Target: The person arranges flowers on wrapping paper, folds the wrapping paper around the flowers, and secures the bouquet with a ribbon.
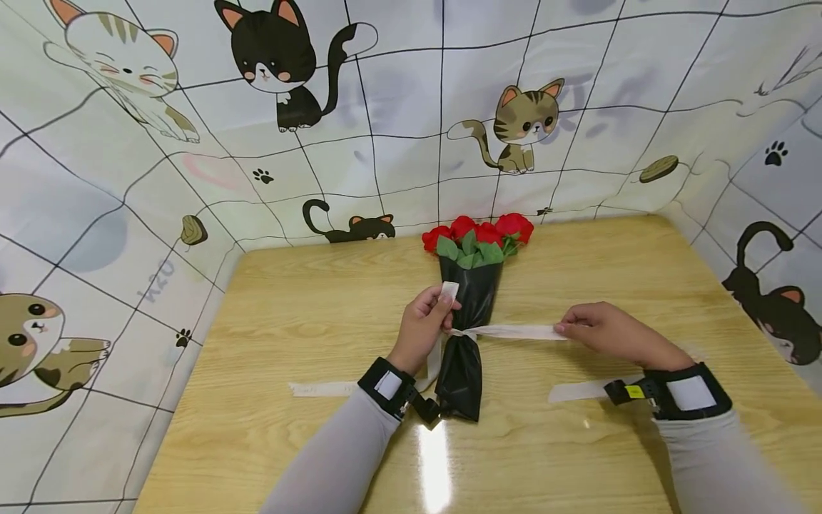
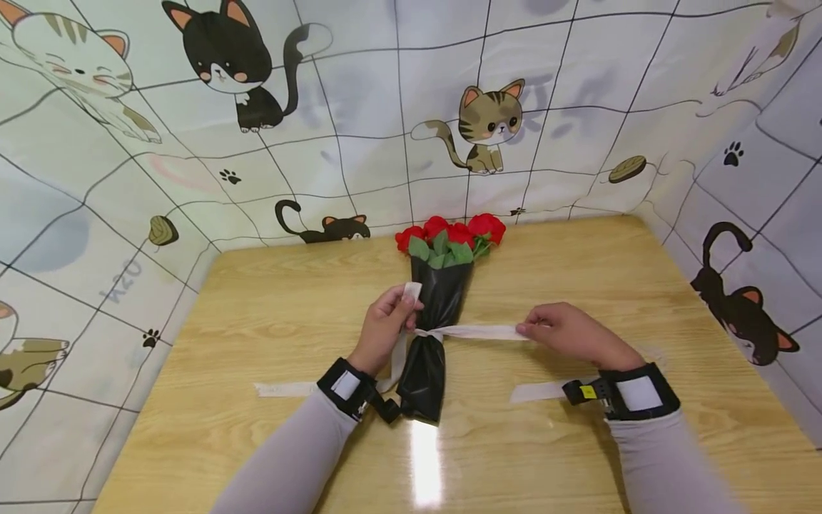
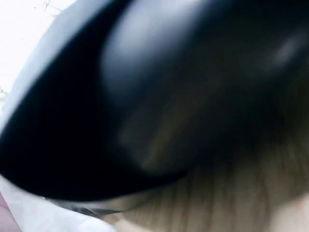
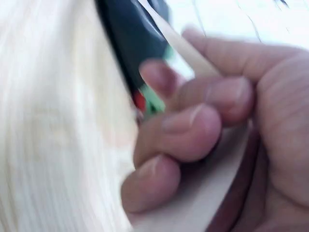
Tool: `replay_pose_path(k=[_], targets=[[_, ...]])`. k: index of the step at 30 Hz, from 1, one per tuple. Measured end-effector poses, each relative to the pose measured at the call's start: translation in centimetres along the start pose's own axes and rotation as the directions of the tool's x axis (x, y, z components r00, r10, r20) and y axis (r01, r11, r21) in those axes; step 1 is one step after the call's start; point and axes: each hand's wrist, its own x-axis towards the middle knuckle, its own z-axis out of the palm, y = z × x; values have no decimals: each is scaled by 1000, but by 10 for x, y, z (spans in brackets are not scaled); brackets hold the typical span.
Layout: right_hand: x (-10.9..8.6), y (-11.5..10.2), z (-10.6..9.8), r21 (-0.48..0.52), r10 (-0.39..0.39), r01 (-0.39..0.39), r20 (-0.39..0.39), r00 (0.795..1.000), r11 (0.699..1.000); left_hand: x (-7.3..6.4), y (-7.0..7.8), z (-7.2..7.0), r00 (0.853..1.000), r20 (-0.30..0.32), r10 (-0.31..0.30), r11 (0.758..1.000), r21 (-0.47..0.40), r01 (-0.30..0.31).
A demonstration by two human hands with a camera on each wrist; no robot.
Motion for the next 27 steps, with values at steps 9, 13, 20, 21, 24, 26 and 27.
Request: replay_pose_path(k=[9,13,20,21,24,26,27], targets=[[-63,51,-60,62,-56,50,94,994,997,1,-5,-10,997,-22,-70,995,-68,68],[-85,75,-82,204,-145,139,11,989,969,2,-4,-9,996,-42,-77,996,-50,75],[-70,61,-86,870,-484,322,-114,867,373,4,-7,-6,993,-77,-89,995,-62,84],[-66,53,-85,905,-496,308,-132,858,293,3,-7,-6,993,-68,-92,994,-65,88],[-56,24,-83,942,-499,308,-207,842,130,0,-10,-2,994,-44,-103,991,-89,99],[-51,5,-85,941,-482,332,-260,836,68,-2,-11,0,994,-32,-106,989,-103,102],[-50,-6,-87,935,-466,349,-285,838,56,-2,-12,1,994,-27,-106,989,-105,102]])
